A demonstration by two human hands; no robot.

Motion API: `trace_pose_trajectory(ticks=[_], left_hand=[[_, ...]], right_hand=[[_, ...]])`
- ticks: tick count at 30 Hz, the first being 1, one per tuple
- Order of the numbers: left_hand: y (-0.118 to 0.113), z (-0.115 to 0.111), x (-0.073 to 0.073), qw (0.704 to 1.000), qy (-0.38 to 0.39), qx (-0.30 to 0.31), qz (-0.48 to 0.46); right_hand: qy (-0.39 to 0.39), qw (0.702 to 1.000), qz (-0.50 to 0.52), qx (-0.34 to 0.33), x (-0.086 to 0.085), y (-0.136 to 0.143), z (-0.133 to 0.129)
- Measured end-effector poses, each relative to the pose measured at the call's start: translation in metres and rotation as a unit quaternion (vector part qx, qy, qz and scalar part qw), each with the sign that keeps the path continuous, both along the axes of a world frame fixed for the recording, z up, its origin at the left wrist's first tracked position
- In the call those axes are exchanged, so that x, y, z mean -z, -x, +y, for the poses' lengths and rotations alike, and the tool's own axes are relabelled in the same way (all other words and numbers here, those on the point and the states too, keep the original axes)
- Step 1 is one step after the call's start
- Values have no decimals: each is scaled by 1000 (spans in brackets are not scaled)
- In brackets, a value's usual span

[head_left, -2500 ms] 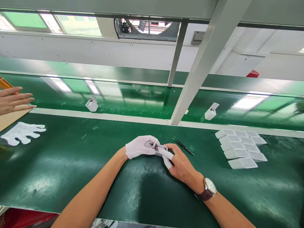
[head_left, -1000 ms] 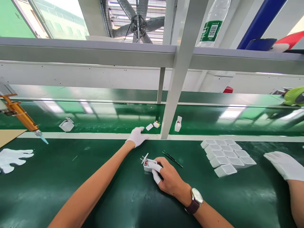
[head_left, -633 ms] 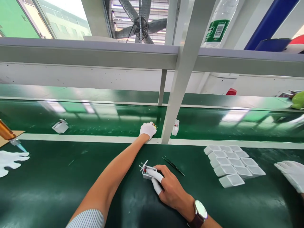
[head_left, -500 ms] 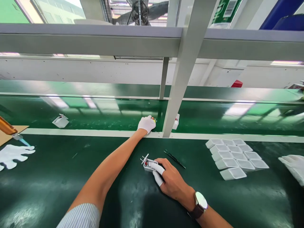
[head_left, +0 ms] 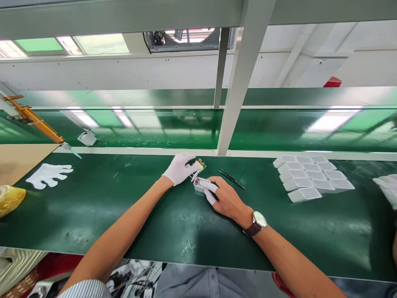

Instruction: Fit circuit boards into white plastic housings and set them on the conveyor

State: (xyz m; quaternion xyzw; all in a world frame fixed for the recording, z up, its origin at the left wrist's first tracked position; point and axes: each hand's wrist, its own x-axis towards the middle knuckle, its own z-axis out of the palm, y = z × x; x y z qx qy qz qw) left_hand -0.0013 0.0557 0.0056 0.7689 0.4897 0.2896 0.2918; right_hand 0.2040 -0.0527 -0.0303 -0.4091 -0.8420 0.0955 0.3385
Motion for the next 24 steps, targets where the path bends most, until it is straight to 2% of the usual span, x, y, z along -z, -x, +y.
trace_pose_trajectory(ticks=[2,4,6,9,12,16,21,24], left_hand=[[6,-11,-10,998,28,-29,-44],[10,-23,-18,995,80,15,-60],[13,-35,-20,991,105,70,-37],[13,-47,-12,990,97,101,0],[13,-52,1,990,101,96,-3],[14,-55,11,995,30,91,-27],[13,-58,8,991,-59,95,-68],[12,-59,9,991,-64,93,-78]], right_hand=[[-8,1000,-4,0,0,0,0],[-8,1000,-1,-2,0,1,0],[-4,1000,12,-4,0,2,1],[-5,1000,22,3,1,3,1],[-13,1000,15,8,0,3,-1],[-58,997,47,-17,-3,2,-2],[-111,992,59,-33,-6,-1,-1],[-101,994,26,-35,-5,-2,-2]])
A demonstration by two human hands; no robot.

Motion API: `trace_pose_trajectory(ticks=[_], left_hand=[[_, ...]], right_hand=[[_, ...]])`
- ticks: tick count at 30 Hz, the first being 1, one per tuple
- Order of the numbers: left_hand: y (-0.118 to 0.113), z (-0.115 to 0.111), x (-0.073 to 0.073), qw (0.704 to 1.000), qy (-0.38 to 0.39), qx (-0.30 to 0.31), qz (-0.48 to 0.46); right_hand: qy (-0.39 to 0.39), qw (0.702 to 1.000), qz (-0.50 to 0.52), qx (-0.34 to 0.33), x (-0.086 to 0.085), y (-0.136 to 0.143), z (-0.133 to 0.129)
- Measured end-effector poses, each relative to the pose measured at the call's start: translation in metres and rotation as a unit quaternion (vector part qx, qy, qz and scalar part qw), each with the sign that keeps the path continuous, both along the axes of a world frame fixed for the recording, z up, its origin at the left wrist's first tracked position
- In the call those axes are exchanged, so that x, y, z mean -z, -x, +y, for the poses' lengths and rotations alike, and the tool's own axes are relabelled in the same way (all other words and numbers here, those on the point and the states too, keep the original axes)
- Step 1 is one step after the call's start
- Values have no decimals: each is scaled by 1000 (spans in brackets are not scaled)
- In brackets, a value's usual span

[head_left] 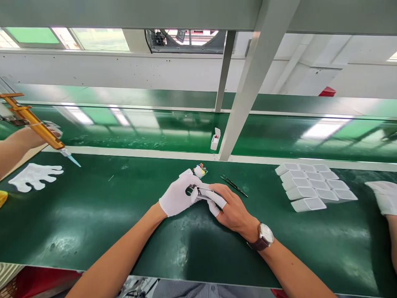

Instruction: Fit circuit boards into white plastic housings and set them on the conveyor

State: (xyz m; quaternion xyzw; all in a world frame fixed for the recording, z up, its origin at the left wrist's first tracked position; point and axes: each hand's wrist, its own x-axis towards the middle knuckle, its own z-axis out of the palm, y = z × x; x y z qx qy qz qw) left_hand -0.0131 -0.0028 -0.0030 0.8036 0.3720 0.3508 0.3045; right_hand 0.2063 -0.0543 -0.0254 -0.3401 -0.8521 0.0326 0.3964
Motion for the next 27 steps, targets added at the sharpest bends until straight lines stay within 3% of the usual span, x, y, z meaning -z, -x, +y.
trace_pose_trajectory(ticks=[2,4,6,7,9,11,13,15,18,25,27], left_hand=[[-2,-2,2,1000,24,-7,1],[-6,-5,3,998,47,-37,-3],[-12,-10,5,997,37,-73,-17],[-15,-13,6,996,19,-83,-23],[-21,-19,7,996,-27,-85,-31],[-25,-24,7,994,-65,-81,-43],[-27,-28,6,991,-82,-85,-64],[-29,-31,3,990,-73,-99,-73],[-30,-34,-2,989,-37,-129,-67],[-30,-38,-3,988,-31,-136,-69],[-30,-36,-3,988,-43,-134,-68]], right_hand=[[29,999,13,6,1,0,-1],[95,990,98,19,1,3,-2],[209,944,254,22,0,6,-2],[280,899,337,17,-1,8,-2],[419,777,469,-11,-5,12,-2],[520,661,539,-44,-9,15,-2],[569,584,575,-73,-13,16,-2],[592,540,592,-91,-17,17,-2],[609,517,593,-97,-19,18,-3],[615,511,592,-102,-16,19,-3],[610,525,587,-94,-14,19,-3]])
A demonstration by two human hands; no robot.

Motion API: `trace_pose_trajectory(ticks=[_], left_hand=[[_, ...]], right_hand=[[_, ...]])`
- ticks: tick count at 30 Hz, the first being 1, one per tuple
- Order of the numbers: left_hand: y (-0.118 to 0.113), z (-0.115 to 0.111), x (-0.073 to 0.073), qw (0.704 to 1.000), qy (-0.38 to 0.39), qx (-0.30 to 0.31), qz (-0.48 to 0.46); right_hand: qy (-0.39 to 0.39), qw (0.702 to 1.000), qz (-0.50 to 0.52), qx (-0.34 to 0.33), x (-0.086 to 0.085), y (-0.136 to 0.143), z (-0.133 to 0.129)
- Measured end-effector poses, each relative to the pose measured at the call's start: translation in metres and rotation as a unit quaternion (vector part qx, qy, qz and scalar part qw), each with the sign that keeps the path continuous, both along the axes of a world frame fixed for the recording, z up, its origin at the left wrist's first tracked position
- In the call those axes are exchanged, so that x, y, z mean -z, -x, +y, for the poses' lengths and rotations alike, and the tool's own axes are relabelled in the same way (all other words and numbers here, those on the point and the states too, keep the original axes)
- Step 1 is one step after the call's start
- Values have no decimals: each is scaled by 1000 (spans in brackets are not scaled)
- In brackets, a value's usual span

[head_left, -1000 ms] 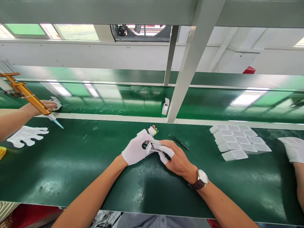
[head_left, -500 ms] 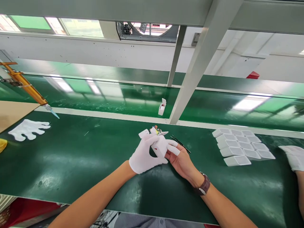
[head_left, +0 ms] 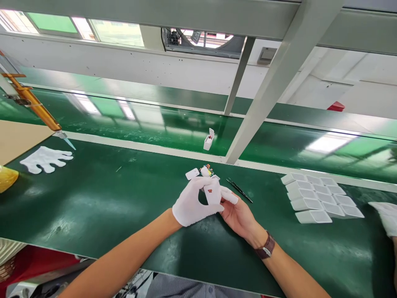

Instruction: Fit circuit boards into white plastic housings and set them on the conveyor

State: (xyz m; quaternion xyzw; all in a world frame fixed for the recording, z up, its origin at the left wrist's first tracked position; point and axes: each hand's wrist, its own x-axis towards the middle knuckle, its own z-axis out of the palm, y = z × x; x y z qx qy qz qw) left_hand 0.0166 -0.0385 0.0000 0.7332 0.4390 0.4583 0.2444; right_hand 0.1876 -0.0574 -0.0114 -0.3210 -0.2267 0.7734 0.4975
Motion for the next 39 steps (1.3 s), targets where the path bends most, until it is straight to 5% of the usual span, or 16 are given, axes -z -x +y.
trace_pose_trajectory(ticks=[5,10,13,18,28,33,39], left_hand=[[-1,14,5,997,-29,24,66],[-4,23,18,994,-9,37,98],[-6,21,22,994,12,23,105],[-4,20,14,995,17,-9,101],[50,67,-16,959,143,-241,31],[61,99,-25,966,121,-214,78],[17,155,-16,982,128,-94,104]], right_hand=[[-117,966,-208,97,7,-7,3],[-392,755,-500,160,12,-9,-1],[-481,679,-534,149,11,-5,-6],[-517,643,-549,132,12,-5,-6],[-590,537,-603,17,29,-3,-10],[-600,513,-614,-13,38,1,-12],[-588,494,-640,-29,35,3,-16]])
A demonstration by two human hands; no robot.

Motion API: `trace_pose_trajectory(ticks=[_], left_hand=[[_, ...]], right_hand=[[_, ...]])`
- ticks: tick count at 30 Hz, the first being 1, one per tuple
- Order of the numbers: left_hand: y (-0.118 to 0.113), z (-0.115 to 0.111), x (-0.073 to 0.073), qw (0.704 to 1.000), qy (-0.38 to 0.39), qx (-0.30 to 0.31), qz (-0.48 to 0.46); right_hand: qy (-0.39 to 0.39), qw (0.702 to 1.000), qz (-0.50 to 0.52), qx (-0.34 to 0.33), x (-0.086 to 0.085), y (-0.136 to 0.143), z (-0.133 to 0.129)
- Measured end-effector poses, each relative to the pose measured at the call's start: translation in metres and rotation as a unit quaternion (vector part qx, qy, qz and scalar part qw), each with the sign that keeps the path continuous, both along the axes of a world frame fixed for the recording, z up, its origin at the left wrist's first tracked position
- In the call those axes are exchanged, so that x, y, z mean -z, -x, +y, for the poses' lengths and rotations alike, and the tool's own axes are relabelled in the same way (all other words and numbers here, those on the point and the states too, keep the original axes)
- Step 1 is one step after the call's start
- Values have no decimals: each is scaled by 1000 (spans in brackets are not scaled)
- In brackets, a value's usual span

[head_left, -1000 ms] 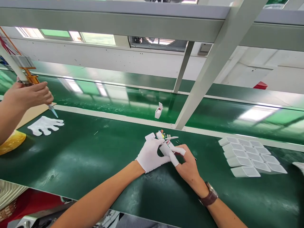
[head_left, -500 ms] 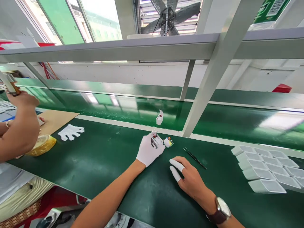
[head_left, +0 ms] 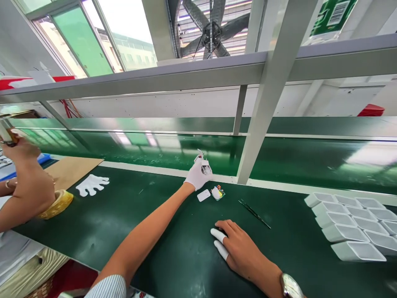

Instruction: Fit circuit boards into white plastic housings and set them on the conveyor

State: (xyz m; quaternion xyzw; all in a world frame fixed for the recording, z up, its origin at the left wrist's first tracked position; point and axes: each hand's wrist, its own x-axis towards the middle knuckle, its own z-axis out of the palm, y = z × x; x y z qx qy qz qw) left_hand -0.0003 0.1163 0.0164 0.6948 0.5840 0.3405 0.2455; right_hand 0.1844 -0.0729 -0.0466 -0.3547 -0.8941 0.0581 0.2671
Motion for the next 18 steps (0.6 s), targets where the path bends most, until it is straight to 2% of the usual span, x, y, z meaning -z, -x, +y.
trace_pose_trajectory(ticks=[5,9,12,14,18], left_hand=[[-37,62,9,999,26,28,-5],[-47,92,12,999,52,15,-2],[-43,96,13,998,67,3,3],[-36,89,11,997,77,-4,8],[-19,54,5,997,80,16,15]], right_hand=[[40,999,-13,-1,-10,-2,1],[72,997,-16,-2,-9,-4,3],[80,997,-23,1,-7,-4,2],[80,996,-28,2,-7,-4,1],[71,997,-38,0,-7,-4,0]])
